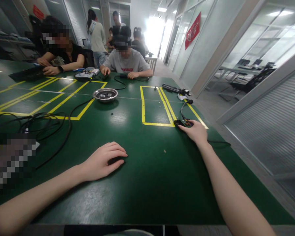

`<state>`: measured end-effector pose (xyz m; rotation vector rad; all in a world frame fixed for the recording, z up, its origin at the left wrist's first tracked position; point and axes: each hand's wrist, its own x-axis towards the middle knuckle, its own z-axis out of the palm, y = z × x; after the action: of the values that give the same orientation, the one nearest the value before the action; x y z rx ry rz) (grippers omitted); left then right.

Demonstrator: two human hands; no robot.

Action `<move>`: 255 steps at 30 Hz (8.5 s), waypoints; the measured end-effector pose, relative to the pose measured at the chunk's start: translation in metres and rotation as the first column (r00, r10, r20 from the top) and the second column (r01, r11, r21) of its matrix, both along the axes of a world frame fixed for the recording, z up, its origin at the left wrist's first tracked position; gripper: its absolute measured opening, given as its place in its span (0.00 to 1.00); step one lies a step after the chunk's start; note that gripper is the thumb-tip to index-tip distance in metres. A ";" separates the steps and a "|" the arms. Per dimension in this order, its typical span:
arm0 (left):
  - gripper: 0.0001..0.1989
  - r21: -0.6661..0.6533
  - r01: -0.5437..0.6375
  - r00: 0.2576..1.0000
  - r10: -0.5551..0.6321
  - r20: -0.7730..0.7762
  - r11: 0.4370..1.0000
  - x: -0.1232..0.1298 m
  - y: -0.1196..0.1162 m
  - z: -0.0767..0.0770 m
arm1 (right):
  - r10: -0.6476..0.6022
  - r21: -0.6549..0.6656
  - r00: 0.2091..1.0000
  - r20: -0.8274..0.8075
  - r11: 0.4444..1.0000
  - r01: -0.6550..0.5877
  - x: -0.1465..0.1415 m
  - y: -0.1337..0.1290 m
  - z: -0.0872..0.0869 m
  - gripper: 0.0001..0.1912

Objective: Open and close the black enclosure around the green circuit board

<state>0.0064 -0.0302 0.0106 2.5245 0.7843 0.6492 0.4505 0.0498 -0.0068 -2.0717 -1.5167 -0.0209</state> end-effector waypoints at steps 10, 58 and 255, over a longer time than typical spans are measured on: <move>0.13 0.012 -0.050 0.998 0.049 0.049 0.999 0.001 -0.001 0.003 | 0.760 -0.018 0.617 -0.204 0.628 -0.778 -0.148 -0.046 0.015 0.27; 0.11 0.061 -0.203 0.967 0.210 -0.144 0.977 -0.013 0.021 -0.001 | 0.786 -0.044 0.618 -0.005 0.618 -0.785 -0.207 -0.089 0.011 0.39; 0.11 -0.291 -0.179 0.963 0.229 0.145 0.940 -0.009 0.014 0.010 | 0.916 0.188 0.268 -0.298 0.332 -0.924 -0.180 -0.069 0.015 0.14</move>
<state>-0.0026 -0.0158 0.0205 2.1193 1.0057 0.7624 0.2706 -0.0192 0.0084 -0.7710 -2.2258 0.7941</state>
